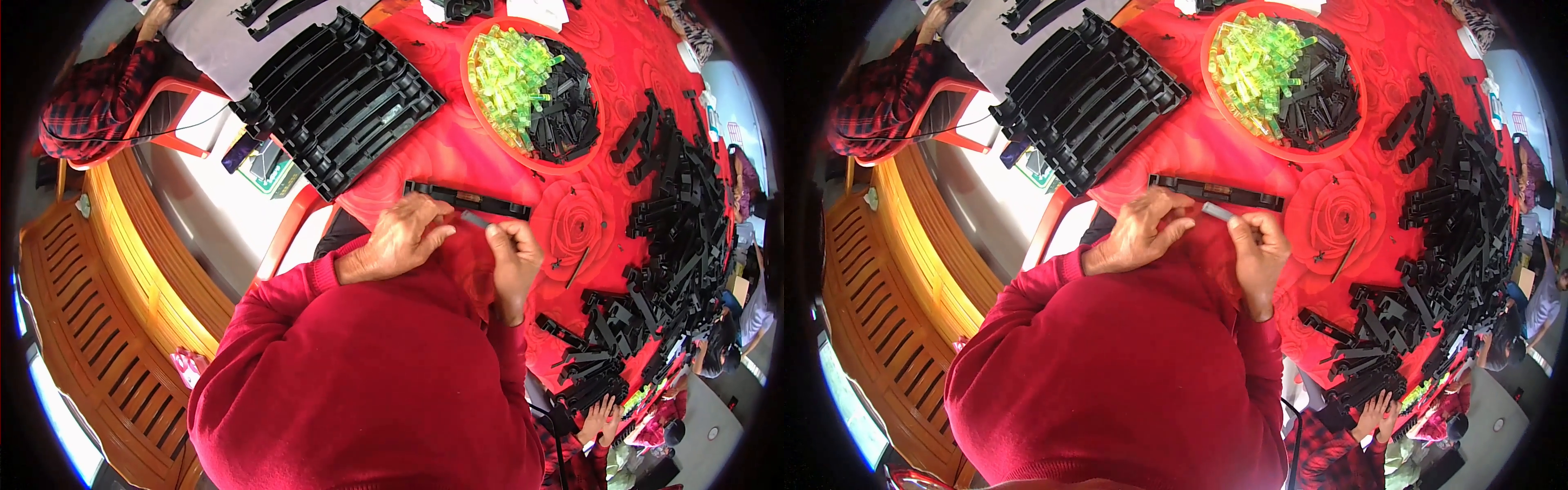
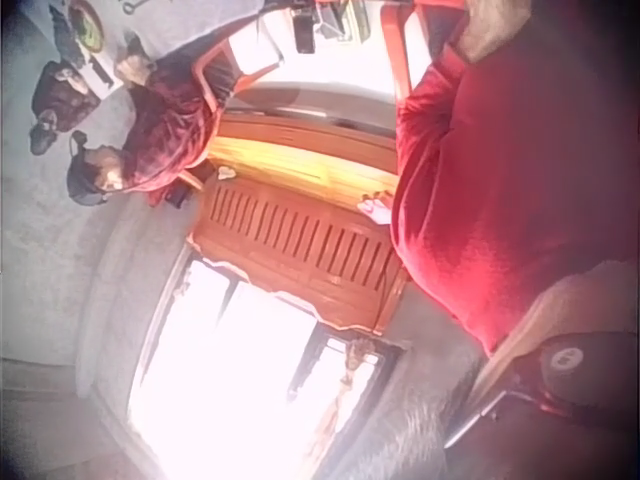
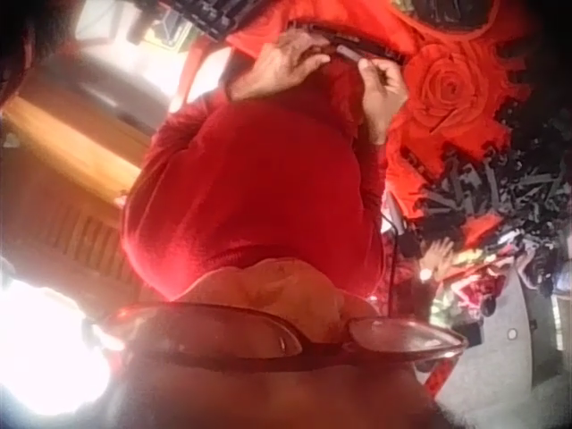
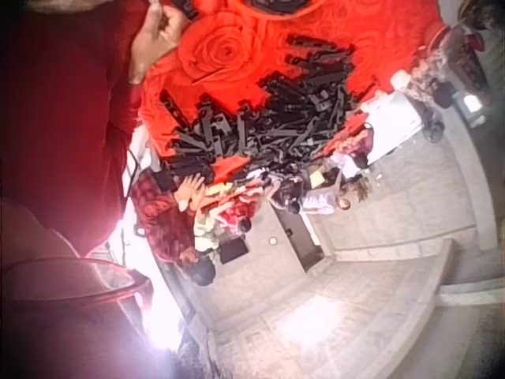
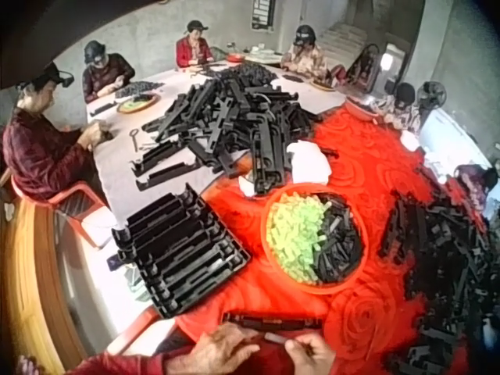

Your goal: The person assembles spirit levels by inserting bubble vials and small clips into plastic frames by hand.

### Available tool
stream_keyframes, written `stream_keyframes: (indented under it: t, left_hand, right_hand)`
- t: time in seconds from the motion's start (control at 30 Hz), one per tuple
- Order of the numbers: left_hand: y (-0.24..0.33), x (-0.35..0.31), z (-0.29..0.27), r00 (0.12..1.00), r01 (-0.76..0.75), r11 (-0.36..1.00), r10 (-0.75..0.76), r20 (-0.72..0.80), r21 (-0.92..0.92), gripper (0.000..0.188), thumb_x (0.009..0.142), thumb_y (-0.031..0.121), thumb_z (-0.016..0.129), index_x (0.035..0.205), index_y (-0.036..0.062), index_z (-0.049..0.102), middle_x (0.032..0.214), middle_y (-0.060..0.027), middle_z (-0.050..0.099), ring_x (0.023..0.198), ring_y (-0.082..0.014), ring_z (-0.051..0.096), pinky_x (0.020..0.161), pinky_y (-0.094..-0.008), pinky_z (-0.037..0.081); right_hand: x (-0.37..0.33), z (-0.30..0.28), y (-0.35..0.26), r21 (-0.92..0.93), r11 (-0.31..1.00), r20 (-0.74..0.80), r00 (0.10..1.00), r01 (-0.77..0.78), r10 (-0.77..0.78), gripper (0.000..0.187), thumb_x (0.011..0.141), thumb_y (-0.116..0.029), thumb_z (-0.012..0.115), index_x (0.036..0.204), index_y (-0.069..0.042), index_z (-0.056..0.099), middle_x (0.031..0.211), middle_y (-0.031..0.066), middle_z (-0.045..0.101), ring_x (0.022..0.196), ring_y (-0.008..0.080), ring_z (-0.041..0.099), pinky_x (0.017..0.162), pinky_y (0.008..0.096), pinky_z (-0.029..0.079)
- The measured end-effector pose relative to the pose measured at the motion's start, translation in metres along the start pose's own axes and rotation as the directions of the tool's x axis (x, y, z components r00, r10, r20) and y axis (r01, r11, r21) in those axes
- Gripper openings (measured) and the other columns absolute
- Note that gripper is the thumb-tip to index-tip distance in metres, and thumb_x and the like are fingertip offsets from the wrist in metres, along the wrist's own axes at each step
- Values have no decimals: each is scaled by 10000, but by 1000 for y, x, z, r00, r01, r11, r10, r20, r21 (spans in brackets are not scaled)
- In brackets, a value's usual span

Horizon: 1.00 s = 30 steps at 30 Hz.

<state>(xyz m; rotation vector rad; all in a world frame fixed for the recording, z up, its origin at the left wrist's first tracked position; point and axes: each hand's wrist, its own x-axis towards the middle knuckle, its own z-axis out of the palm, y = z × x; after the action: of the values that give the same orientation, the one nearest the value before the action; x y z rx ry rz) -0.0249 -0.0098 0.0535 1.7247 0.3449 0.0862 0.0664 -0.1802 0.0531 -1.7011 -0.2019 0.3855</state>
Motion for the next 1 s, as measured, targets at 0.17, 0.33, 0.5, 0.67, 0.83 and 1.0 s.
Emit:
stream_keyframes:
  t: [0.17, 0.33, 0.5, 0.67, 0.83, 1.0]
  left_hand:
    - [-8, 12, -21, 811, -428, 577, 585, 14, 696, 369, 662, 108, 752, 1013, 50, 655, 1165, -122, 536, 1042, -311, 512, 853, -429, 428]
    - [-29, 18, -19, 829, -447, 536, 549, 106, 716, 324, 688, 127, 734, 1002, 73, 675, 1202, -145, 517, 1162, -341, 467, 938, -471, 407]
    - [-38, 23, -18, 846, -455, 527, 507, 164, 718, 270, 740, 147, 705, 1002, 85, 685, 1157, -135, 538, 1125, -329, 481, 940, -465, 414]
    - [-40, 24, -19, 843, -454, 534, 517, 149, 713, 271, 740, 152, 709, 1005, 100, 689, 1131, -116, 548, 1072, -298, 500, 909, -429, 428]
    - [-43, 24, -21, 835, -474, 535, 525, 164, 699, 266, 765, 158, 683, 1027, 110, 686, 1141, -109, 553, 1069, -282, 505, 888, -401, 428]
    - [-45, 23, -21, 838, -471, 530, 518, 171, 705, 272, 772, 164, 674, 1039, 111, 681, 1149, -110, 558, 1068, -284, 510, 885, -410, 422]
  right_hand:
    - [28, -3, -9, -360, 901, -7, 965, 243, -263, 97, 751, -9, 716, 741, -25, 621, 883, 40, 588, 811, 143, 505, 735, 279, 408]
    - [33, 7, 1, -498, 794, 63, 928, 349, -368, 107, 701, -24, 735, 723, -56, 635, 1013, 55, 608, 990, 234, 509, 888, 369, 390]
    - [39, 8, 6, -540, 740, 135, 910, 400, -393, 124, 688, -33, 739, 713, -59, 620, 975, 46, 624, 994, 240, 523, 896, 385, 380]
    - [44, 8, 12, -529, 742, 137, 905, 411, -403, 141, 687, -31, 737, 699, -57, 599, 931, 44, 638, 965, 236, 546, 879, 377, 386]
    - [46, 6, 12, -472, 787, 141, 915, 398, -378, 139, 690, -25, 731, 701, -59, 597, 917, 40, 647, 941, 226, 553, 855, 373, 399]
    - [45, 10, 14, -501, 766, 152, 912, 402, -380, 135, 692, -31, 730, 702, -66, 599, 925, 30, 645, 961, 227, 534, 886, 386, 371]
